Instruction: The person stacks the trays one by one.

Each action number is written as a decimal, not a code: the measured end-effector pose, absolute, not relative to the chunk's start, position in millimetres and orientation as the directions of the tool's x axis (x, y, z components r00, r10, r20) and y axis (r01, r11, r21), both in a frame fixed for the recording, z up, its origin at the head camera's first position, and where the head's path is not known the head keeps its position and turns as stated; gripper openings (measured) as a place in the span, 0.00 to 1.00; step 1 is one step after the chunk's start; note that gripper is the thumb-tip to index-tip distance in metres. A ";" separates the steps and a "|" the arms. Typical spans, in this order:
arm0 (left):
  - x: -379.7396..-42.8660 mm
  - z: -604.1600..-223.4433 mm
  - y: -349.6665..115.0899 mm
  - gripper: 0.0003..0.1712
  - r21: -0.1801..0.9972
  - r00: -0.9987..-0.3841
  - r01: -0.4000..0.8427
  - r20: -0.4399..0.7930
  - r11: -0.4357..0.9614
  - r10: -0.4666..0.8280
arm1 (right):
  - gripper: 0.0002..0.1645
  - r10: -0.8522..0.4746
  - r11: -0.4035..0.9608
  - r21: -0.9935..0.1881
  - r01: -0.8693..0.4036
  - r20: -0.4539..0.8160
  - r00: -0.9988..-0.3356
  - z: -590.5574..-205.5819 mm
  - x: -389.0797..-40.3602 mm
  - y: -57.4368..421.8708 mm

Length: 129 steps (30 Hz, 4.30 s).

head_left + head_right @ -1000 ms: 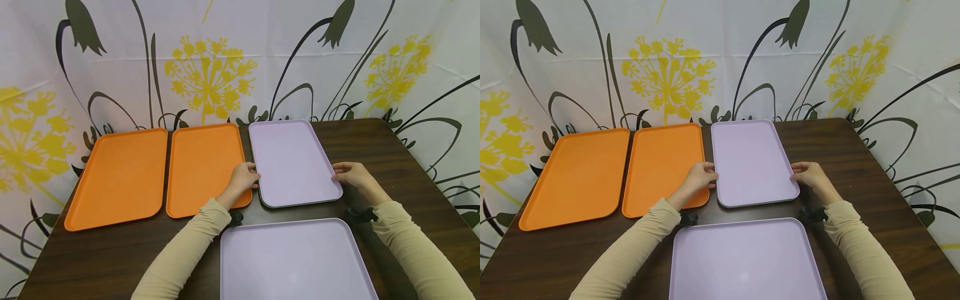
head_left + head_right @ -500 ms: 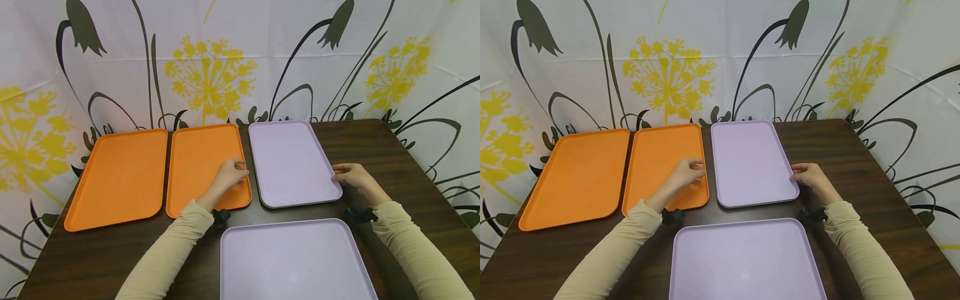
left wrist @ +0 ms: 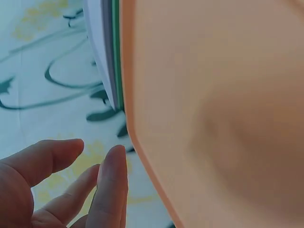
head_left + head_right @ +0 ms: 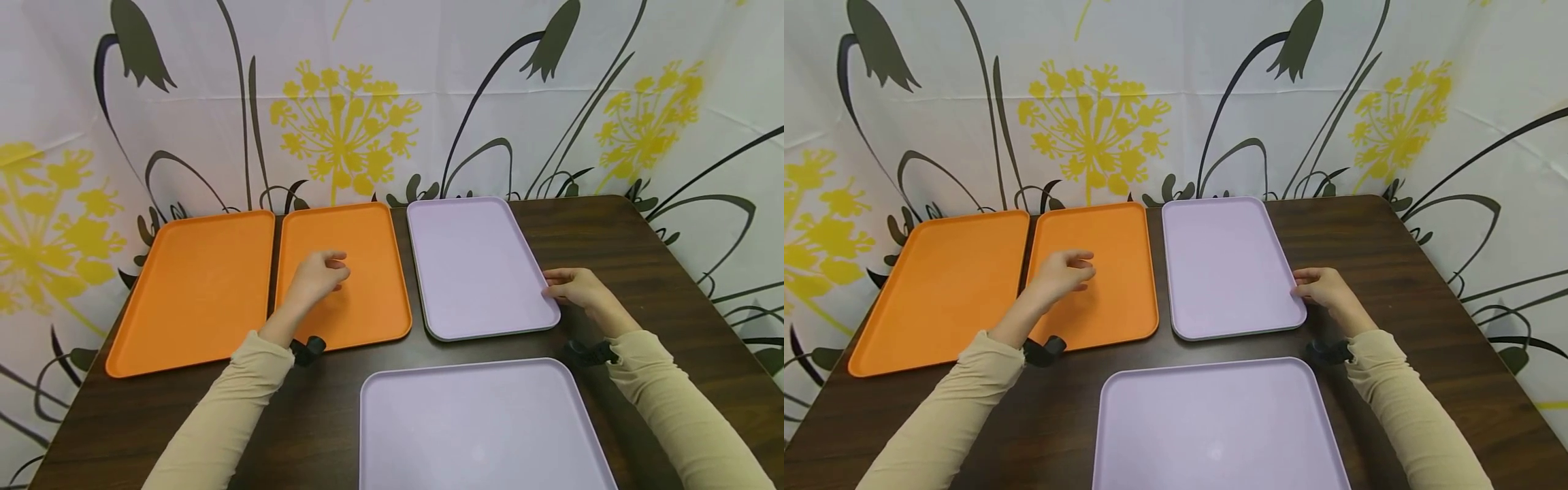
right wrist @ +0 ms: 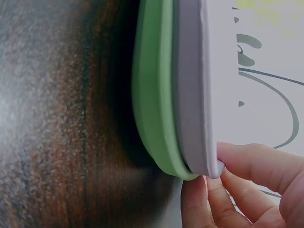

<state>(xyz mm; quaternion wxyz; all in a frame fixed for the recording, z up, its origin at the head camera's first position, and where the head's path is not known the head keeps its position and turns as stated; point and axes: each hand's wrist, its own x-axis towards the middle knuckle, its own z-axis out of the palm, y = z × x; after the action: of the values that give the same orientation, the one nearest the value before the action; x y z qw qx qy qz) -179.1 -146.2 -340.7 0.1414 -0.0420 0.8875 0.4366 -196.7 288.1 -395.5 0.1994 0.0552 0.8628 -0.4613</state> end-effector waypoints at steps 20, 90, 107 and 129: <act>-167.2 -347.5 -229.4 0.29 0.692 -0.949 -0.294 -0.295 0.659 -0.113 | 0.34 -0.090 0.605 -0.750 0.268 -0.398 -0.913 -394.0 -195.0 288.2; -174.4 -379.0 -232.9 0.35 0.686 -0.927 -0.325 -0.369 0.650 -0.074 | 0.34 -0.120 0.547 -0.795 0.262 -0.384 -0.915 -396.4 -190.9 288.7; -173.3 -366.5 -251.9 0.37 0.751 -0.909 -0.348 -0.417 0.561 -0.005 | 0.35 -0.122 0.544 -0.797 0.262 -0.384 -0.915 -396.0 -192.4 289.3; -170.4 -367.7 -266.2 0.38 0.859 -0.912 -0.365 -0.408 0.359 0.050 | 0.35 -0.154 0.523 -0.811 0.264 -0.394 -0.906 -393.9 -193.9 294.1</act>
<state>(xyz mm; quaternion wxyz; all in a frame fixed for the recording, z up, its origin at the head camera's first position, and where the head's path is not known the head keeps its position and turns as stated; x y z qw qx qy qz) -170.4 -266.2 -367.7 0.1860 -0.0979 0.8031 0.5575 -193.9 294.1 -393.9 0.2142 0.0325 0.8458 -0.4875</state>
